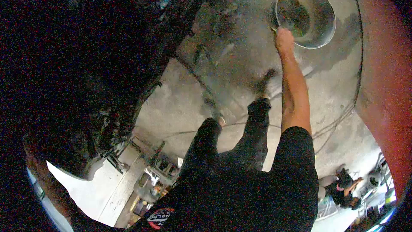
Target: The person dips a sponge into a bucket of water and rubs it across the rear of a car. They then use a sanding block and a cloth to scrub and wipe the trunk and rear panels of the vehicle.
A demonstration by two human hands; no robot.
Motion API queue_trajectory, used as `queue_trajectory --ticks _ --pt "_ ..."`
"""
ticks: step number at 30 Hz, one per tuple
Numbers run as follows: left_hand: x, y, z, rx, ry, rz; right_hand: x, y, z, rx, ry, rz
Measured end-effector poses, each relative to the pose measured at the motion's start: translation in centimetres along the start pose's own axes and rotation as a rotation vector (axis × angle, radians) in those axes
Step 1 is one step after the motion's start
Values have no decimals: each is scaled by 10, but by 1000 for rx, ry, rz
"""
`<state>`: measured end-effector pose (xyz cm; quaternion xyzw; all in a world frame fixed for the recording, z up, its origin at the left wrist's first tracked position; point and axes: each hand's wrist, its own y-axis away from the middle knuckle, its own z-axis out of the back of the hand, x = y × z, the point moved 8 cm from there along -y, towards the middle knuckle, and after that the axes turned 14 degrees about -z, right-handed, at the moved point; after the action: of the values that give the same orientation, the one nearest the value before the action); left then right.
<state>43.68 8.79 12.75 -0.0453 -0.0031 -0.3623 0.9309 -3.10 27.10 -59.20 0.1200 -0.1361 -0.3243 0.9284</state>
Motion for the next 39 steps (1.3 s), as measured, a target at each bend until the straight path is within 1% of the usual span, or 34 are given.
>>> queue_trajectory --ticks 2,3,5,7,8,9,11,12,13,14,16,19,20,21,22,23,24,25,27,28,29,34,37,39 --pt "15 -2 31 5 -33 53 15 29 15 -117 -76 30" --pt "28 -1 46 10 -52 84 34 51 12 -164 -126 51" --pt "47 5 70 2 -76 150 24 72 -17 10 -254 -213" --pt "61 6 83 5 -75 198 35 113 3 192 -117 -92" --pt "67 9 91 1 -71 228 38 130 7 198 -171 -99" --pt "82 14 101 21 -64 261 52 166 5 221 -221 -110" --pt "86 14 117 30 -68 303 75 213 -1 213 -158 91" --pt "82 11 118 33 -72 298 82 236 1 287 -203 115" --pt "69 5 113 -19 -78 262 89 254 2 356 -249 143" --pt "56 -2 108 -70 -85 225 94 272 -9 415 -256 153" --pt "30 -18 99 -83 -117 137 104 312 -43 545 -281 173" --pt "0 -33 84 -102 -130 48 92 335 -76 765 -613 171" --pt "3 -34 85 -137 -109 69 82 314 -63 889 -631 15" --pt "9 -32 88 -177 -93 91 69 291 -55 892 -642 -60" --pt "2 -37 92 -151 -163 50 50 273 -66 898 -654 -133" --pt "-6 -42 95 -128 -234 8 21 271 -144 758 -518 -79" --pt "-21 -50 96 -36 -383 -97 3 256 -173 861 -352 -207" --pt "-35 -58 92 58 -521 -206 -10 237 -196 880 -228 -242" --pt "-55 -70 74 240 -776 -436 -24 208 -240 854 -117 -206" --pt "-61 -76 67 276 -836 -473 -27 198 -261 847 -75 -189" --pt "-63 -80 57 288 -823 -451 -27 191 -280 851 -51 -176" --pt "-50 -93 15 234 -587 -174 -9 199 -362 931 -11 -159" --pt "-42 -91 4 178 -473 -65 -1 204 -368 912 -19 -166" --pt "-36 -86 -1 138 -386 -4 -1 214 -355 882 1 -155"
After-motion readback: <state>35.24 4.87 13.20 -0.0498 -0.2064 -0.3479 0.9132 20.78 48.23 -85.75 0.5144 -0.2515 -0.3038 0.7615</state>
